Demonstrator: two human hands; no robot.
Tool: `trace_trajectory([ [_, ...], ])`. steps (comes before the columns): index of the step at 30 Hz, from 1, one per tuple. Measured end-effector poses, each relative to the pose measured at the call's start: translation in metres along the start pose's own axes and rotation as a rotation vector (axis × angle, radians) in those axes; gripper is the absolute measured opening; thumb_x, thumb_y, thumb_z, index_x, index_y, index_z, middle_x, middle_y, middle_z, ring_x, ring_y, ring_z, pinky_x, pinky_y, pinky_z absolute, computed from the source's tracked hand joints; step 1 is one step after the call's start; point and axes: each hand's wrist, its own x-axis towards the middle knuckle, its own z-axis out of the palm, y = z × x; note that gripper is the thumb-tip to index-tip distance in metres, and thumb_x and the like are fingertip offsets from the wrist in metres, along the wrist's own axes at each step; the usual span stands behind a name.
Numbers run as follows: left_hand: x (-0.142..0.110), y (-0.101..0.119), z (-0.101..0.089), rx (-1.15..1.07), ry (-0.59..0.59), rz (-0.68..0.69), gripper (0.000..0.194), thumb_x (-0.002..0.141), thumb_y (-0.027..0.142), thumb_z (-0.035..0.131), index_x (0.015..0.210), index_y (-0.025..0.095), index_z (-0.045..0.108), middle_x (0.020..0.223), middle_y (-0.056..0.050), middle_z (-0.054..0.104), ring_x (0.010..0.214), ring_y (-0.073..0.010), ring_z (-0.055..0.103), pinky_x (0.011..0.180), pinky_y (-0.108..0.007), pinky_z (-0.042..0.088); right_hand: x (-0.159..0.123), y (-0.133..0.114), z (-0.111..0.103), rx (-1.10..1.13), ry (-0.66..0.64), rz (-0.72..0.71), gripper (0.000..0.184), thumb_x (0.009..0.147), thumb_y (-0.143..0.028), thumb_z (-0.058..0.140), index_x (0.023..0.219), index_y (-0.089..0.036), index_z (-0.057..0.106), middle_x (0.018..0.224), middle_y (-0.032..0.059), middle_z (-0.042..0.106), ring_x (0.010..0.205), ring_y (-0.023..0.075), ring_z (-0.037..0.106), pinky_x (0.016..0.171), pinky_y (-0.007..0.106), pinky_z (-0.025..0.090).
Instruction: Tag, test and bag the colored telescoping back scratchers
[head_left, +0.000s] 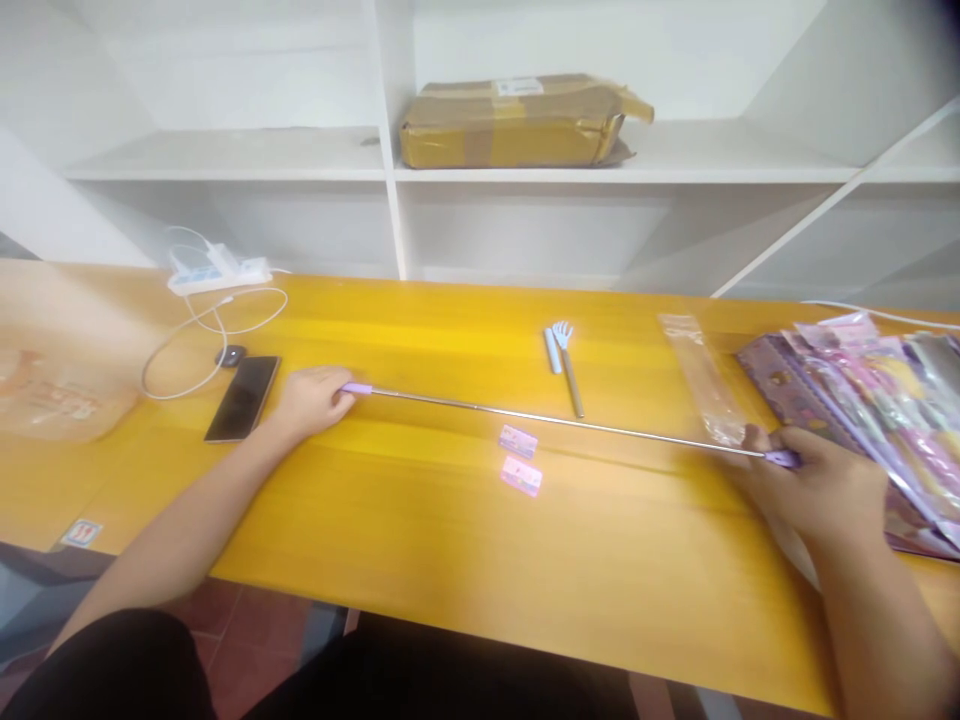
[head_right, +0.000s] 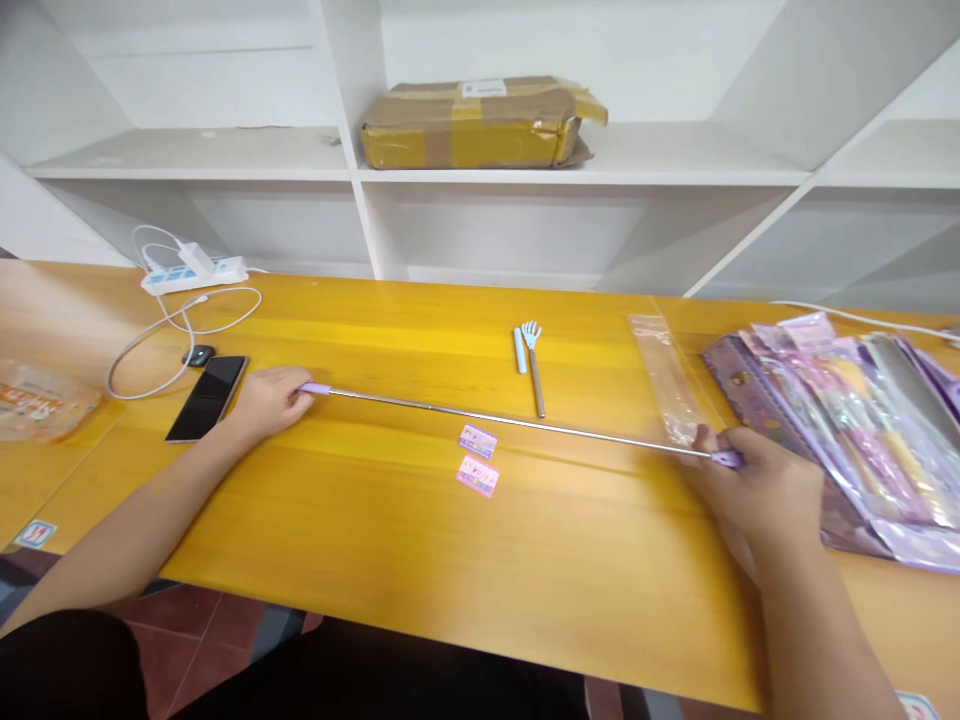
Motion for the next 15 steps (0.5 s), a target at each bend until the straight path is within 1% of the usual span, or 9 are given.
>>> trace_trajectory([
  [4,0.000,0.000,0.000,0.004,-0.035,0.006,0.028,0.093,0.027,0.049,0.081,0.021,0.074,0.078,-0.006,0.077,0.072,-0.0233,0.071,0.067,-0.034,0.049,0.001,-0.003,-0.003,0.011,-0.020,0.005,0.036,0.072,-0.057,0.059,0.055,-0.028,0.046,0.050,0.0035,0.051,0.051,0.0230,0.052,0.055,0.036,0.039],
  [7,0.001,-0.001,0.000,0.030,-0.068,-0.004,0.030,0.093,0.027,0.048,0.078,0.021,0.074,0.077,-0.006,0.077,0.072,-0.0234,0.071,0.066,-0.034,0.047,0.001,-0.005,-0.004,-0.012,-0.015,0.017,0.038,0.074,-0.058,0.057,0.055,-0.028,0.042,0.049,0.0034,0.048,0.050,0.0225,0.051,0.055,0.035,0.038],
  [9,0.001,-0.001,-0.001,0.049,-0.072,-0.005,0.031,0.093,0.026,0.047,0.078,0.021,0.074,0.078,-0.007,0.077,0.073,-0.0237,0.071,0.066,-0.034,0.047,0.002,-0.008,-0.004,-0.023,-0.038,0.010,0.037,0.076,-0.057,0.056,0.056,-0.028,0.043,0.050,0.0037,0.048,0.051,0.0229,0.051,0.055,0.035,0.038],
  [12,0.003,0.000,-0.007,0.061,-0.059,-0.014,0.033,0.092,0.026,0.046,0.078,0.021,0.075,0.078,-0.007,0.078,0.073,-0.0241,0.071,0.064,-0.034,0.045,0.006,-0.013,-0.005,-0.034,-0.058,-0.046,0.038,0.077,-0.057,0.054,0.056,-0.028,0.043,0.051,0.0040,0.047,0.054,0.0229,0.051,0.057,0.035,0.037],
  [15,0.006,-0.002,-0.016,0.070,-0.042,-0.034,0.032,0.091,0.025,0.046,0.079,0.021,0.076,0.075,-0.006,0.076,0.071,-0.0231,0.070,0.063,-0.033,0.043,0.014,-0.012,-0.006,-0.056,-0.063,-0.087,0.038,0.078,-0.057,0.052,0.055,-0.027,0.042,0.051,0.0041,0.046,0.056,0.0222,0.049,0.058,0.034,0.036],
])
